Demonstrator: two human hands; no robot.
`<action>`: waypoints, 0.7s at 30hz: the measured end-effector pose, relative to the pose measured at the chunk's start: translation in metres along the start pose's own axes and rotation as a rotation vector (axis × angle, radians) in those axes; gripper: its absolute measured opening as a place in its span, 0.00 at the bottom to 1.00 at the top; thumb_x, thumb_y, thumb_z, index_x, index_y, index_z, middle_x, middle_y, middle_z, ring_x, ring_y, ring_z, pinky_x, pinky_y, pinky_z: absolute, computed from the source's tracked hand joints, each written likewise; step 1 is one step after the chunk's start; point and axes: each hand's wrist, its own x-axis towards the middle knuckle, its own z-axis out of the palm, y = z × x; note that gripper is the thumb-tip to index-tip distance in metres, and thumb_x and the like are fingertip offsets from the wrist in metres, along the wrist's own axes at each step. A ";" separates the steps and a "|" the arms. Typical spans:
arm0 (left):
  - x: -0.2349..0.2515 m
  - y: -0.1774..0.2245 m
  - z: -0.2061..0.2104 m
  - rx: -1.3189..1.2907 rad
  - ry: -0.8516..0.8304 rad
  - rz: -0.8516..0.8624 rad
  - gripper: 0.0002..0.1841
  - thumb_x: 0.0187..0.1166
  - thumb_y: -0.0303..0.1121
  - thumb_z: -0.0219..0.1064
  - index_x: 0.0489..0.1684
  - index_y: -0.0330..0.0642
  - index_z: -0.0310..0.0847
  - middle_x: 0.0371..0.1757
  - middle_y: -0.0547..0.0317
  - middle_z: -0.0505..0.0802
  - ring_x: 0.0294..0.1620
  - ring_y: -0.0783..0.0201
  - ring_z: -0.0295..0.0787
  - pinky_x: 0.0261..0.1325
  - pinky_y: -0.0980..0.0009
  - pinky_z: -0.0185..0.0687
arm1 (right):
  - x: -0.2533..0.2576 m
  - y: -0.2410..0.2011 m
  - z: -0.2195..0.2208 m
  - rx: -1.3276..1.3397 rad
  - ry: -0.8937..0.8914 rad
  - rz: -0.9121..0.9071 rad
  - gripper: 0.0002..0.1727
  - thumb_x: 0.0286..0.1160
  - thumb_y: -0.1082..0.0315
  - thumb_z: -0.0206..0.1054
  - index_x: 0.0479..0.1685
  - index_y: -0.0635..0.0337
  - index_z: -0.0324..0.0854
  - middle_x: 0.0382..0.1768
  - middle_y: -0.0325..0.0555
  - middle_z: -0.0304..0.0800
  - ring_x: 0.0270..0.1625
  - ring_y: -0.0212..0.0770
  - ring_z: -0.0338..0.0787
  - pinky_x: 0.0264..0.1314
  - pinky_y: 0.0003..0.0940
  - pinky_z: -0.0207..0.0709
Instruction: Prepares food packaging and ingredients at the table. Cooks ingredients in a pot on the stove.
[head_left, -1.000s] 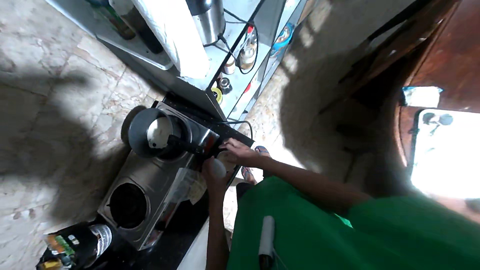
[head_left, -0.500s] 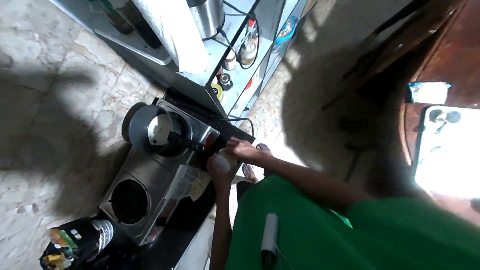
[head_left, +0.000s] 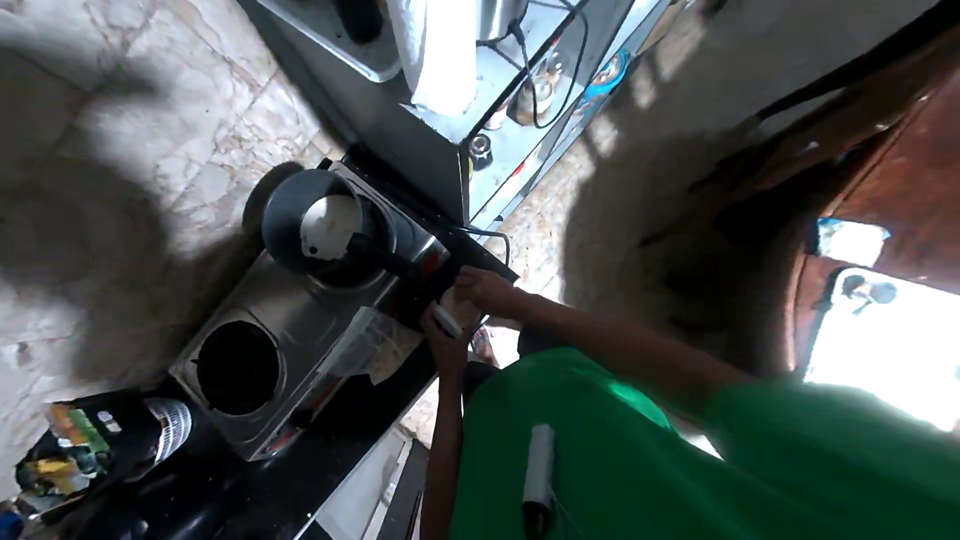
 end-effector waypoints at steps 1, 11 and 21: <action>0.000 -0.001 0.000 -0.010 0.001 -0.002 0.56 0.54 0.45 0.90 0.87 0.37 0.59 0.78 0.40 0.77 0.71 0.56 0.81 0.68 0.62 0.85 | -0.001 -0.003 0.001 0.006 0.018 0.042 0.08 0.68 0.79 0.72 0.38 0.56 0.93 0.46 0.47 0.91 0.59 0.50 0.87 0.68 0.44 0.82; 0.002 0.003 0.000 -0.026 -0.002 -0.024 0.57 0.52 0.43 0.91 0.88 0.38 0.57 0.79 0.40 0.77 0.72 0.56 0.81 0.69 0.60 0.85 | 0.008 -0.005 0.010 -0.083 -0.058 0.080 0.09 0.73 0.77 0.71 0.47 0.56 0.91 0.53 0.49 0.89 0.62 0.53 0.86 0.60 0.47 0.86; -0.001 -0.002 0.002 -0.057 0.011 -0.037 0.56 0.54 0.44 0.90 0.88 0.40 0.57 0.78 0.42 0.78 0.72 0.57 0.81 0.69 0.60 0.85 | 0.012 0.000 0.031 0.146 0.099 0.532 0.08 0.74 0.60 0.76 0.48 0.48 0.90 0.54 0.43 0.90 0.60 0.49 0.89 0.61 0.55 0.86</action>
